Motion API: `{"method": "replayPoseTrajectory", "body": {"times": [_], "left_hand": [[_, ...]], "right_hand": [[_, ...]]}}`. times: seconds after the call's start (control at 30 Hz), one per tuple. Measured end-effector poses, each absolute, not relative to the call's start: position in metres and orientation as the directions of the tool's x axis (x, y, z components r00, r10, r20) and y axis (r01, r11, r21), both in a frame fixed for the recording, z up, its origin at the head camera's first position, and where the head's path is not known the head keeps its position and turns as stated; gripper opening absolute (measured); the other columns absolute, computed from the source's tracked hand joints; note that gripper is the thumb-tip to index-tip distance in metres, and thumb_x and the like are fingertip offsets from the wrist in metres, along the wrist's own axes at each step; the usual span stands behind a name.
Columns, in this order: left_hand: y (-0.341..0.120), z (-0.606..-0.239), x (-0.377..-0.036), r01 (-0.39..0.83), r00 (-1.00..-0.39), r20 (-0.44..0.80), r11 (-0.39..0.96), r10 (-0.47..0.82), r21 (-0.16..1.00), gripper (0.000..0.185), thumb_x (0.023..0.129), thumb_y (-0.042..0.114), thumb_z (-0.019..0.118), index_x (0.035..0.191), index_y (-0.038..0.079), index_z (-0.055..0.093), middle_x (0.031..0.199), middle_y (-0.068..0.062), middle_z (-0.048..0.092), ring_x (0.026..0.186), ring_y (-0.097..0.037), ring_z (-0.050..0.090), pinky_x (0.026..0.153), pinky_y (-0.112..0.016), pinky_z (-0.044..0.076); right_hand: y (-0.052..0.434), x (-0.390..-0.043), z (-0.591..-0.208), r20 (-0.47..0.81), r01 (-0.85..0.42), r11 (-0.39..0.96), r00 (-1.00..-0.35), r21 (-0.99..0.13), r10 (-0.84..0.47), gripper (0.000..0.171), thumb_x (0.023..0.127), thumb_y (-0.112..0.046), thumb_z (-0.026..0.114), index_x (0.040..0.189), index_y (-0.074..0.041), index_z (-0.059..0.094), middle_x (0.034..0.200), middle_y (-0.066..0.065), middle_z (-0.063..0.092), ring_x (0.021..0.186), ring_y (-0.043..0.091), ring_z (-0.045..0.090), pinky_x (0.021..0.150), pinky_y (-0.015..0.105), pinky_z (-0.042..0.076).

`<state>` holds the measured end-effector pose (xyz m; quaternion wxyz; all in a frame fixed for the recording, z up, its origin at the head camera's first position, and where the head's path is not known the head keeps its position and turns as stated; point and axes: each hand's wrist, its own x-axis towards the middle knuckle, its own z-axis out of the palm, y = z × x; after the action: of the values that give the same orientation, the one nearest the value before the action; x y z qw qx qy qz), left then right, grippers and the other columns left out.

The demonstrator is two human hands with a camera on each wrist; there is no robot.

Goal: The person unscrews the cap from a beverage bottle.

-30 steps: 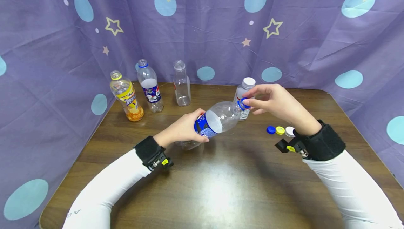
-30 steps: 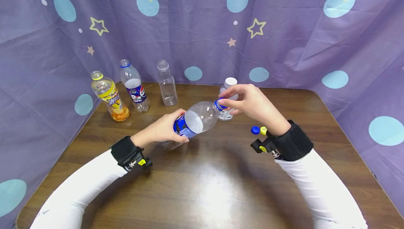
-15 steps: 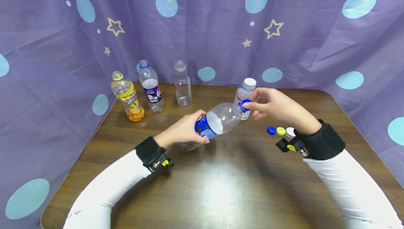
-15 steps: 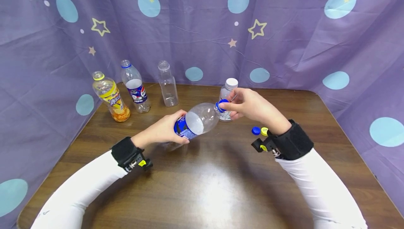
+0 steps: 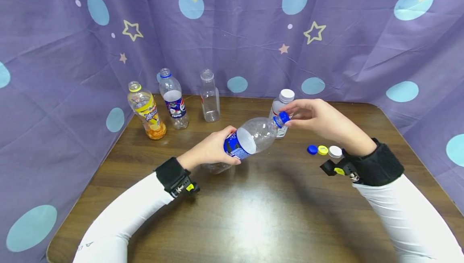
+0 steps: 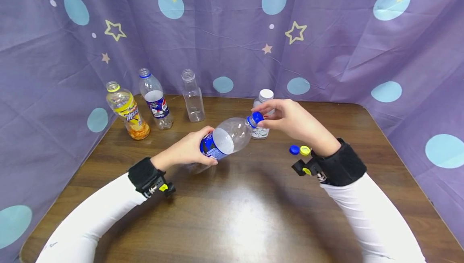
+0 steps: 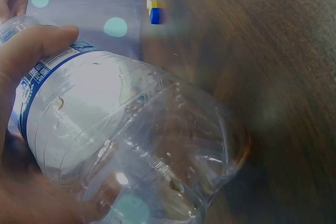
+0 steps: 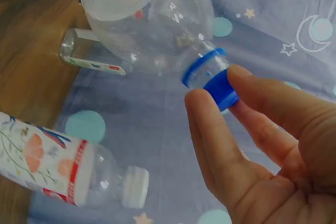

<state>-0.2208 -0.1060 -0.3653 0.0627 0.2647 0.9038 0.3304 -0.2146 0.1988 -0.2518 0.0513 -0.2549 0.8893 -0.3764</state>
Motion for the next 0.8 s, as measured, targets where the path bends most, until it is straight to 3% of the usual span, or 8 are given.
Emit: {"method": "replayPoseTrajectory", "body": {"times": [0.1, 0.2, 0.33, 0.43, 0.53, 0.63, 0.73, 0.8], "left_hand": [[-0.106, -0.364, -0.222, 0.444, -0.850, 0.068, 0.640, 0.523, 0.627, 0.081, 0.064, 0.035, 0.088, 0.130, 0.012, 0.046, 0.119, -0.006, 0.062, 0.105, -0.020, 0.061, 0.091, -0.038, 0.051], [-0.107, -0.363, -0.224, 0.453, -0.848, 0.079, 0.638, 0.525, 0.623, 0.082, 0.063, 0.036, 0.088, 0.130, 0.012, 0.046, 0.119, -0.006, 0.062, 0.105, -0.020, 0.061, 0.091, -0.037, 0.051], [-0.107, -0.363, -0.224, 0.456, -0.849, 0.088, 0.638, 0.521, 0.621, 0.082, 0.063, 0.035, 0.088, 0.130, 0.012, 0.047, 0.118, -0.006, 0.062, 0.105, -0.020, 0.061, 0.091, -0.037, 0.051], [-0.107, -0.364, -0.224, 0.451, -0.850, 0.083, 0.638, 0.520, 0.624, 0.082, 0.063, 0.036, 0.088, 0.130, 0.012, 0.046, 0.119, -0.006, 0.062, 0.105, -0.020, 0.061, 0.091, -0.037, 0.051], [-0.106, -0.364, -0.224, 0.444, -0.852, 0.075, 0.641, 0.518, 0.626, 0.082, 0.064, 0.036, 0.087, 0.131, 0.013, 0.046, 0.119, -0.006, 0.062, 0.105, -0.020, 0.061, 0.091, -0.037, 0.051], [-0.106, -0.364, -0.224, 0.436, -0.855, 0.067, 0.644, 0.514, 0.628, 0.083, 0.064, 0.036, 0.087, 0.132, 0.013, 0.046, 0.119, -0.006, 0.062, 0.106, -0.020, 0.061, 0.091, -0.037, 0.051], [-0.105, -0.363, -0.223, 0.434, -0.854, 0.056, 0.648, 0.518, 0.626, 0.083, 0.064, 0.036, 0.087, 0.132, 0.013, 0.045, 0.120, -0.006, 0.062, 0.106, -0.020, 0.061, 0.091, -0.037, 0.051], [-0.105, -0.363, -0.223, 0.431, -0.853, 0.051, 0.646, 0.520, 0.630, 0.084, 0.064, 0.036, 0.087, 0.133, 0.012, 0.045, 0.121, -0.007, 0.062, 0.107, -0.021, 0.061, 0.092, -0.038, 0.051]], "right_hand": [[0.211, -0.216, -0.246, 0.190, -0.407, 0.602, -0.901, -0.687, -0.391, 0.039, 0.088, -0.019, 0.071, 0.125, -0.009, 0.062, 0.107, 0.008, 0.070, 0.085, 0.000, 0.067, 0.072, 0.016, 0.052], [0.231, -0.224, -0.244, 0.402, -0.422, 0.655, -0.895, -0.627, -0.191, 0.038, 0.087, -0.023, 0.072, 0.122, -0.010, 0.064, 0.103, 0.005, 0.070, 0.079, -0.012, 0.062, 0.067, 0.008, 0.048], [0.265, -0.248, -0.260, 0.711, -0.453, 0.737, -0.701, -0.501, 0.053, 0.038, 0.088, -0.022, 0.070, 0.123, -0.009, 0.063, 0.107, 0.012, 0.066, 0.081, -0.019, 0.052, 0.071, -0.001, 0.041], [0.296, -0.266, -0.285, 0.762, -0.413, 0.800, -0.642, -0.436, 0.084, 0.038, 0.089, -0.016, 0.068, 0.123, -0.003, 0.059, 0.111, 0.020, 0.061, 0.090, 0.000, 0.060, 0.077, 0.005, 0.043], [0.326, -0.278, -0.317, 0.681, -0.319, 0.880, -0.732, -0.351, 0.006, 0.035, 0.087, -0.009, 0.069, 0.118, 0.003, 0.057, 0.107, 0.028, 0.057, 0.093, 0.034, 0.061, 0.079, 0.036, 0.051], [0.349, -0.283, -0.349, 0.469, -0.246, 0.938, -0.876, -0.244, -0.108, 0.031, 0.083, -0.003, 0.069, 0.109, 0.008, 0.056, 0.099, 0.034, 0.056, 0.089, 0.054, 0.056, 0.072, 0.062, 0.044], [0.365, -0.282, -0.373, 0.173, -0.210, 0.959, -0.969, -0.188, -0.178, 0.028, 0.077, -0.001, 0.071, 0.100, 0.010, 0.058, 0.093, 0.034, 0.061, 0.082, 0.053, 0.059, 0.067, 0.061, 0.047], [0.371, -0.281, -0.381, 0.007, -0.207, 0.965, -0.978, -0.163, -0.209, 0.028, 0.073, -0.001, 0.073, 0.096, 0.011, 0.062, 0.089, 0.031, 0.064, 0.078, 0.047, 0.062, 0.068, 0.057, 0.049]]}}
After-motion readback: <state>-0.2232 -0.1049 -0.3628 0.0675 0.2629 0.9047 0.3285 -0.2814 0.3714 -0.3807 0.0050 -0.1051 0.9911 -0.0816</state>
